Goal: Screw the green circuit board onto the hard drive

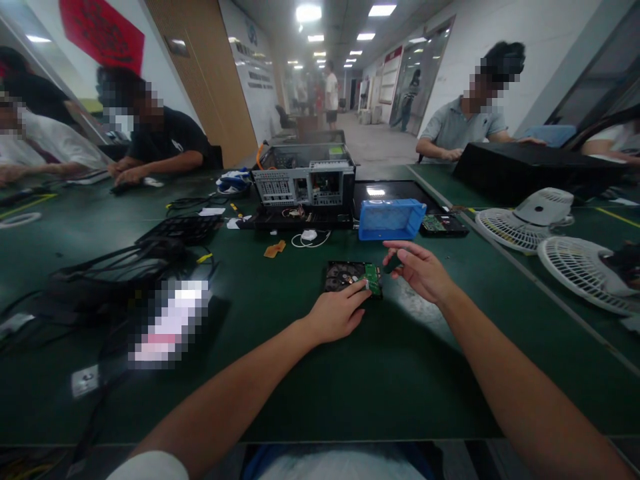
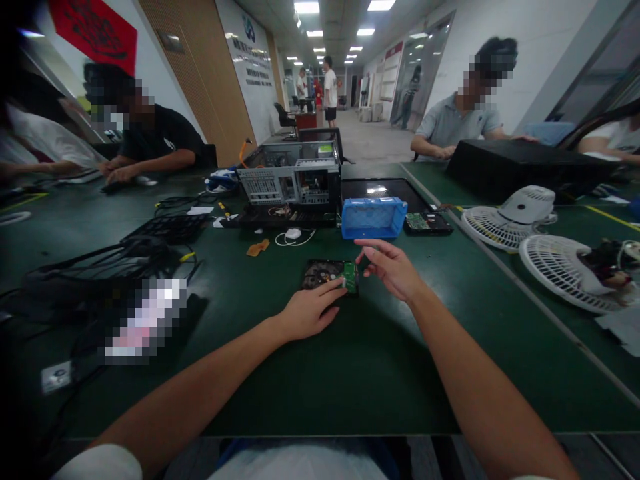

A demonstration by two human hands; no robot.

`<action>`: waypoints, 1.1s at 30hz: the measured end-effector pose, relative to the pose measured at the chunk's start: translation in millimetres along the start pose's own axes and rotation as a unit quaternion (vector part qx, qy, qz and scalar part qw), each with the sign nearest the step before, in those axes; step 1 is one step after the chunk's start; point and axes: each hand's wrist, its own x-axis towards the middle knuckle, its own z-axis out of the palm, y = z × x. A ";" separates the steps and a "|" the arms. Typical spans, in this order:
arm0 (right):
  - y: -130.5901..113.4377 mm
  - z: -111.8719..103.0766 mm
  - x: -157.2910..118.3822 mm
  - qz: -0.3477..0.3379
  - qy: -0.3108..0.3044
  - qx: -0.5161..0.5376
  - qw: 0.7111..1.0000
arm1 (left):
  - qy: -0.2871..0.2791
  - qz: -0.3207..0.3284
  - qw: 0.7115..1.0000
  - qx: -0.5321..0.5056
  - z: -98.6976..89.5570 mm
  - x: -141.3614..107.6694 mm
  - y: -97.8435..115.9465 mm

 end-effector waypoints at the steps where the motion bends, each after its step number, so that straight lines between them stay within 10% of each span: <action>1: 0.6 -0.9 -0.1 0.002 -0.007 -0.005 1.000 | 0.001 0.000 1.000 0.001 0.1 -0.1 -0.1; 33: 0.4 -2.6 2.3 0.040 -0.034 0.069 0.996 | 0.002 0.002 1.000 -0.010 1.1 -0.5 -0.9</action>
